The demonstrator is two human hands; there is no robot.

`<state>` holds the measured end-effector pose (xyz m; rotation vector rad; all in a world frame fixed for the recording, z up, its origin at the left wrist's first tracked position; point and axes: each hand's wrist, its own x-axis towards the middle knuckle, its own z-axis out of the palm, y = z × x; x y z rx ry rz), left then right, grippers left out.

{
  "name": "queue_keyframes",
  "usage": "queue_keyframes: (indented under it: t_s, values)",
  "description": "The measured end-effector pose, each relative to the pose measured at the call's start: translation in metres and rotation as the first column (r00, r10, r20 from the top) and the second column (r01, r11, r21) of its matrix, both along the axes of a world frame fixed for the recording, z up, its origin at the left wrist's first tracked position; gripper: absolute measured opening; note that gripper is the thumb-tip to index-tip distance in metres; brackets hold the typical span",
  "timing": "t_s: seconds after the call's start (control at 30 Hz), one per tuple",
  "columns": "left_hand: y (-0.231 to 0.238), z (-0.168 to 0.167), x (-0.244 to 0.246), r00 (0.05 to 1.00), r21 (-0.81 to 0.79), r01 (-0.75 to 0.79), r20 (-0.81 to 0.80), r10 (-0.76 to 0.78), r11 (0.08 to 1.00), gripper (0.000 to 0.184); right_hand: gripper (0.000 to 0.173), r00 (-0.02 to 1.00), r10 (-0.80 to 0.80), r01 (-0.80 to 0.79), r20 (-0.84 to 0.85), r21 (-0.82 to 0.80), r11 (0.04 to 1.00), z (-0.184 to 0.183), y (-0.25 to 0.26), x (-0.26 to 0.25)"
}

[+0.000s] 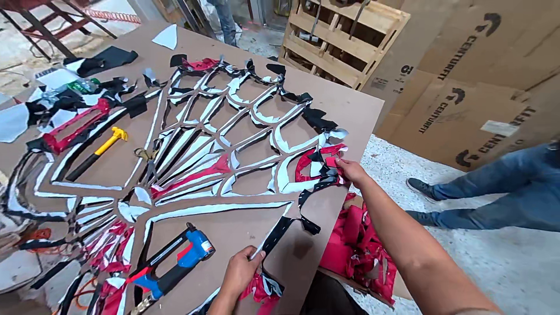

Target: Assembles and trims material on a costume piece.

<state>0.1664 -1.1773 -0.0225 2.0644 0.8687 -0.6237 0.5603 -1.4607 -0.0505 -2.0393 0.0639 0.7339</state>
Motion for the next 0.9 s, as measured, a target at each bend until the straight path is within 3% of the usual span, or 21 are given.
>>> queue_keyframes:
  t_s: [0.07, 0.17, 0.27, 0.33, 0.4, 0.5, 0.67, 0.8, 0.9]
  values:
    - [-0.006, -0.001, 0.031, 0.999, -0.121, -0.036, 0.027, 0.040, 0.992, 0.045, 0.048, 0.999, -0.041, 0.041, 0.001, 0.065, 0.997, -0.009, -0.007, 0.001]
    - [-0.032, -0.005, 0.079, 0.990, -0.284, -0.085, 0.082, 0.112, 0.955, 0.046, 0.055, 0.999, -0.035, 0.032, 0.024, 0.095, 0.995, -0.011, -0.010, 0.013]
    - [-0.041, 0.003, 0.100, 0.975, -0.278, -0.148, 0.119, 0.186, 0.949, 0.032, 0.054, 0.996, 0.081, -0.083, 0.025, 0.093, 0.992, -0.008, 0.003, 0.031]
    - [-0.041, 0.017, 0.095, 0.957, -0.332, -0.208, 0.125, 0.262, 0.920, 0.026, 0.043, 0.973, 0.229, -0.229, 0.008, 0.072, 0.971, -0.008, 0.016, 0.033]
    - [-0.039, 0.030, 0.091, 0.951, -0.357, -0.231, 0.116, 0.288, 0.905, 0.024, 0.029, 0.957, 0.286, -0.275, -0.049, 0.154, 0.949, -0.005, 0.034, 0.023]
    - [-0.037, 0.030, 0.091, 0.944, -0.369, -0.252, 0.108, 0.310, 0.895, 0.025, 0.022, 0.961, 0.253, -0.215, -0.113, 0.270, 0.938, -0.017, 0.054, 0.022]
    - [-0.034, 0.020, 0.096, 0.941, -0.388, -0.280, 0.073, 0.332, 0.878, 0.022, 0.018, 0.966, 0.249, -0.236, -0.072, 0.155, 0.959, -0.025, 0.056, 0.033]
    - [-0.022, 0.008, 0.108, 0.978, -0.313, -0.204, -0.015, 0.210, 0.927, 0.026, 0.030, 0.986, 0.049, -0.004, -0.162, 0.264, 0.964, -0.012, 0.043, 0.021]
    - [-0.020, 0.002, 0.131, 0.900, -0.318, -0.407, 0.022, 0.435, 0.856, 0.030, 0.037, 1.000, 0.019, -0.018, -0.005, 0.109, 0.994, 0.002, 0.024, 0.008]
